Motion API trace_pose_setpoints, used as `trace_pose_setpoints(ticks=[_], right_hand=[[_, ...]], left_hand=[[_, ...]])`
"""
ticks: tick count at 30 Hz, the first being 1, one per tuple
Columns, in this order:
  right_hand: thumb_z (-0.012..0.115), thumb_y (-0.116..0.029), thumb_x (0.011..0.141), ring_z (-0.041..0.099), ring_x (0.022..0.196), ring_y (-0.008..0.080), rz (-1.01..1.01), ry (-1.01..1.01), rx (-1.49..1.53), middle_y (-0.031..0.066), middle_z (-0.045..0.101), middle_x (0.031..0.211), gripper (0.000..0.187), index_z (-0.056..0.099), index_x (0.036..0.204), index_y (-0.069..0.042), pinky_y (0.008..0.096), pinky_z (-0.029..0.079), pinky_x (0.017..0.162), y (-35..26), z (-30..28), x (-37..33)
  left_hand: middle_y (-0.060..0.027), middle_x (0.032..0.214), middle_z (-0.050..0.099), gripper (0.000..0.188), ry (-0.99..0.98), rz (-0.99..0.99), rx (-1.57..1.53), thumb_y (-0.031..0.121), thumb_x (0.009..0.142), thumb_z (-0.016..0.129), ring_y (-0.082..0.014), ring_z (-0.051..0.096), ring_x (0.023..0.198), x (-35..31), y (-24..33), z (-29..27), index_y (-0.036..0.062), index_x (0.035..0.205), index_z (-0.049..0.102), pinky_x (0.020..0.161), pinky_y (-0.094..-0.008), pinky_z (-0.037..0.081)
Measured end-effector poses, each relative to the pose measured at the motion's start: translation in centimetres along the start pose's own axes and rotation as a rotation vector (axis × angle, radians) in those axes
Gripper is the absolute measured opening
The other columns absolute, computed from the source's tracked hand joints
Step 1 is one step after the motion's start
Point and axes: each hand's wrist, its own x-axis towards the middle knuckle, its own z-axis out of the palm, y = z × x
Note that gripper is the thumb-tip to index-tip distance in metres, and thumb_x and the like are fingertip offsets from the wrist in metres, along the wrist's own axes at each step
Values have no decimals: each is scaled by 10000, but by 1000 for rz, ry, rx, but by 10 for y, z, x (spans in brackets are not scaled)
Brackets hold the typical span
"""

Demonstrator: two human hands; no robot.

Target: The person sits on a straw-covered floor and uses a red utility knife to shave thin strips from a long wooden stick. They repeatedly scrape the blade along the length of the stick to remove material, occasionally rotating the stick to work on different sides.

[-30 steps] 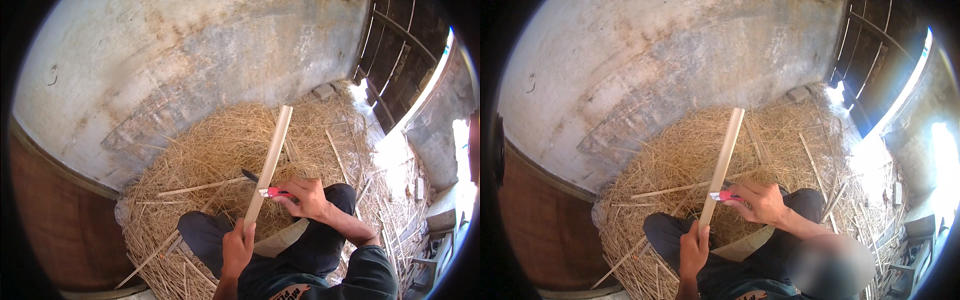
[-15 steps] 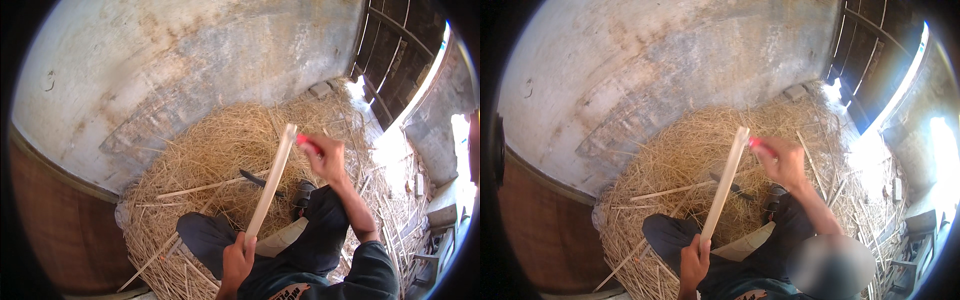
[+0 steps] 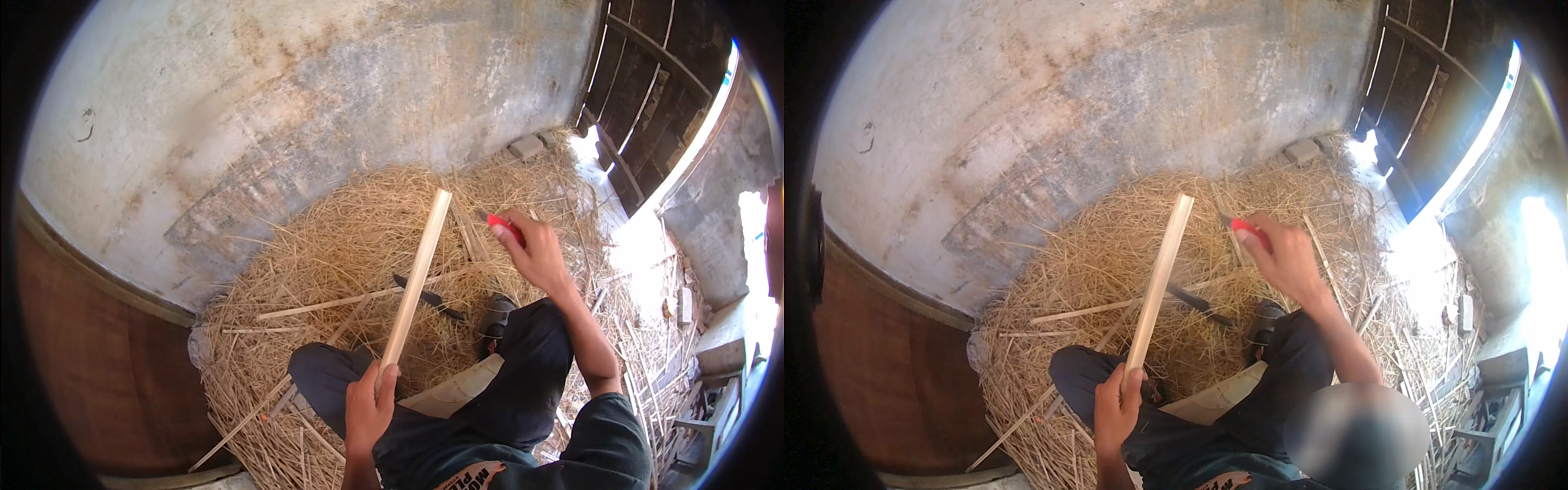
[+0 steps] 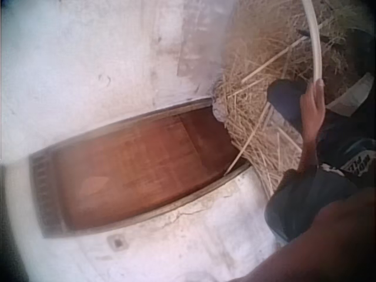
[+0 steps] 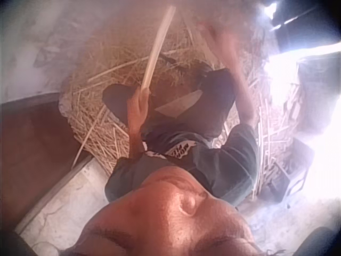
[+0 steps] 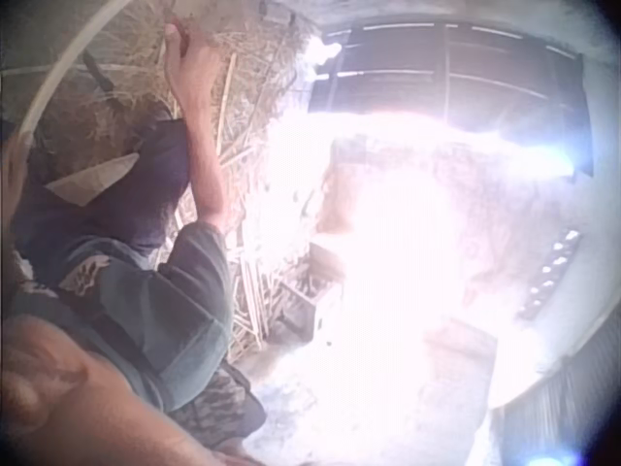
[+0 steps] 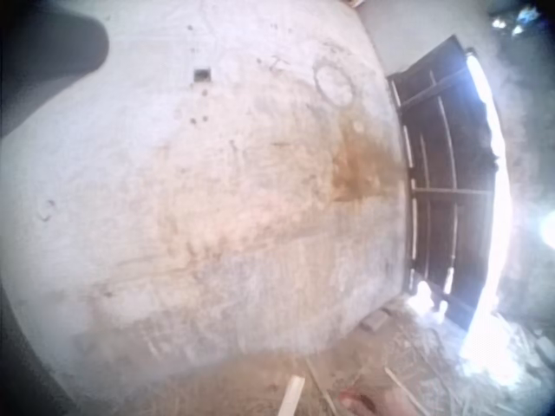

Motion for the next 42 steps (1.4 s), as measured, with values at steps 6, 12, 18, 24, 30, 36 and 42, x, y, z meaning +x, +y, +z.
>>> trace_pose_setpoints(ticks=[6,12,18,24,30,36,42], right_hand=[[772,-264,953,711,667,263,-404,34,184,75,722,858,241,744,1133,-107,381,562,579,-47,30,-45],[798,-313,929,691,613,253,-433,18,86,45,709,882,286,740,1135,-123,363,530,490,-48,42,-56],[801,-305,919,683,603,252,-391,26,65,41,704,863,260,751,1105,-130,363,526,491,-47,38,-52],[803,-304,917,668,587,243,-456,82,104,36,683,823,254,752,1095,-130,366,511,477,-44,46,-53],[798,-321,925,653,562,223,-471,20,84,27,664,794,246,748,1088,-144,358,497,451,-56,51,-63],[805,-327,915,667,572,212,-476,13,98,26,695,792,260,751,1086,-138,343,502,457,-48,47,-55],[806,-319,912,696,594,196,-499,53,-29,33,735,795,248,776,1081,-140,340,526,488,-46,38,-47]], left_hand=[[-128,625,597,320,5,92,-69,318,1088,584,-263,610,515,15,21,11,20,1036,687,537,-395,443],[-131,615,574,316,-8,108,80,296,1111,500,-352,610,544,13,27,18,37,1012,651,552,-454,454],[-108,627,541,334,-59,33,-116,261,1124,426,-284,569,554,11,31,14,38,1099,674,576,-411,444],[-98,645,535,338,-40,68,-211,249,1127,418,-232,526,552,15,31,15,33,1150,677,562,-375,413],[-170,664,592,365,29,116,-28,298,1137,416,-387,611,608,13,33,23,19,1065,639,592,-473,454],[-182,654,554,410,110,175,75,331,1149,384,-407,575,584,12,35,28,20,987,596,574,-493,422],[-206,686,626,380,53,100,117,321,1140,394,-468,644,680,9,36,24,30,1029,611,623,-544,466]])
